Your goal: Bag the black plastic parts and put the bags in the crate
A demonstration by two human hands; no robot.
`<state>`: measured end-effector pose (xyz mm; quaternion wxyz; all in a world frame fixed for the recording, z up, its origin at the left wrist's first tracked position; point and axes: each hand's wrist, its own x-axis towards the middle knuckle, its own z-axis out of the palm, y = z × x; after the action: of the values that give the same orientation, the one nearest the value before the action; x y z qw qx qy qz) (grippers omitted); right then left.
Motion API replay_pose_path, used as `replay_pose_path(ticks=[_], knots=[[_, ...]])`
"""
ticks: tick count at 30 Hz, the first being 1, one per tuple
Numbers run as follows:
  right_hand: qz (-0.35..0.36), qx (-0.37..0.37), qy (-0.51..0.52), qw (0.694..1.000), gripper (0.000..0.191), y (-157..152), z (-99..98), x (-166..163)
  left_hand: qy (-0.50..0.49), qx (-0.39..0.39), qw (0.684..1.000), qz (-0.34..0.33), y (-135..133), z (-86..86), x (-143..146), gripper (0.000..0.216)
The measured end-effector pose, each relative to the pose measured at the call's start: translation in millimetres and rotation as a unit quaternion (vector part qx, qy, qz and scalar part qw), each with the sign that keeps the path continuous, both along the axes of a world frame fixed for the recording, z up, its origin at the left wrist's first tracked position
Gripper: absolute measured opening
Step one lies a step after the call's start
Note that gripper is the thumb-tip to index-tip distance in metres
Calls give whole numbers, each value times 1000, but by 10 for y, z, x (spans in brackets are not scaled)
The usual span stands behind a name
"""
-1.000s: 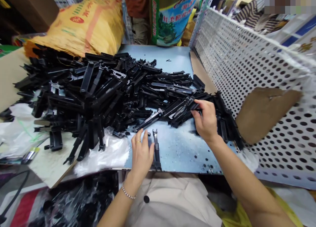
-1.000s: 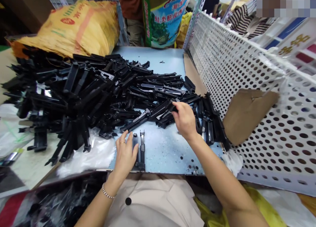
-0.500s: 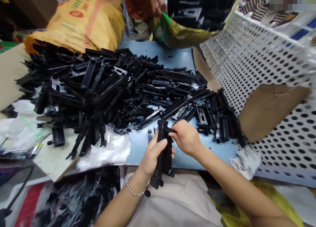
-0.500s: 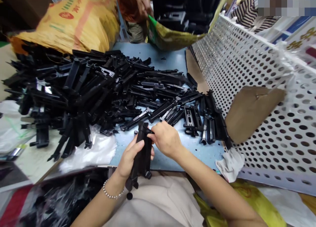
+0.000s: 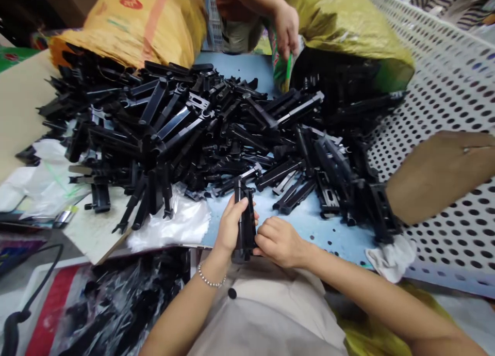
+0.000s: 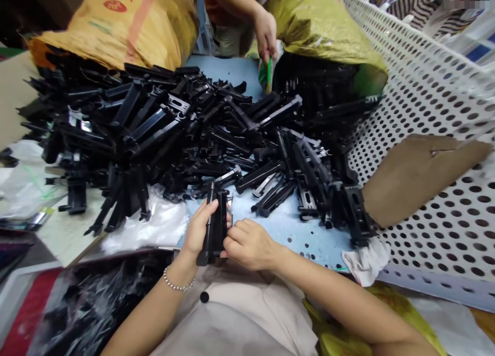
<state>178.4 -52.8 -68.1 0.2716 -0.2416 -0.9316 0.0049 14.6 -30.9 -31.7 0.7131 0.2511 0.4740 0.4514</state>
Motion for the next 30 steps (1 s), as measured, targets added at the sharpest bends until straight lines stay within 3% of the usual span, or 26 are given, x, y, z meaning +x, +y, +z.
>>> replay_pose_path(ticks=[4, 9, 12, 15, 18, 21, 23, 24, 27, 29, 30], knots=[[56, 38, 19, 998, 41, 186, -215, 36, 32, 28, 998, 48, -3, -93, 96, 44], [72, -18, 25, 997, 45, 435, -417, 63, 37, 50, 987, 145, 39, -236, 145, 41], [106, -75, 33, 991, 47, 544, -439, 74, 50, 65, 982, 170, 52, -266, 131, 37], [127, -187, 51, 973, 47, 617, -344, 88, 48, 58, 984, 164, 23, -236, -4, 40], [120, -362, 115, 917, 48, 719, -193, 109, 85, 39, 984, 155, -40, -209, -281, 45], [111, -578, 186, 787, 55, 966, -64, 191, 168, 40, 976, 133, -96, -283, -545, 51], [102, -664, 233, 703, 61, 1234, 14, 314, 224, 67, 966, 111, -109, -410, -620, 51], [91, -682, 263, 676, 63, 1388, 56, 395, 248, 86, 960, 100, -106, -490, -620, 50], [43, -682, 366, 632, 60, 1821, 207, 658, 327, 140, 932, 74, -59, -728, -526, 48], [14, -671, 387, 633, 55, 1982, 307, 765, 402, 181, 896, 60, -20, -823, -450, 49], [-5, -660, 378, 650, 52, 2005, 346, 776, 438, 201, 875, 54, -8, -840, -423, 49]])
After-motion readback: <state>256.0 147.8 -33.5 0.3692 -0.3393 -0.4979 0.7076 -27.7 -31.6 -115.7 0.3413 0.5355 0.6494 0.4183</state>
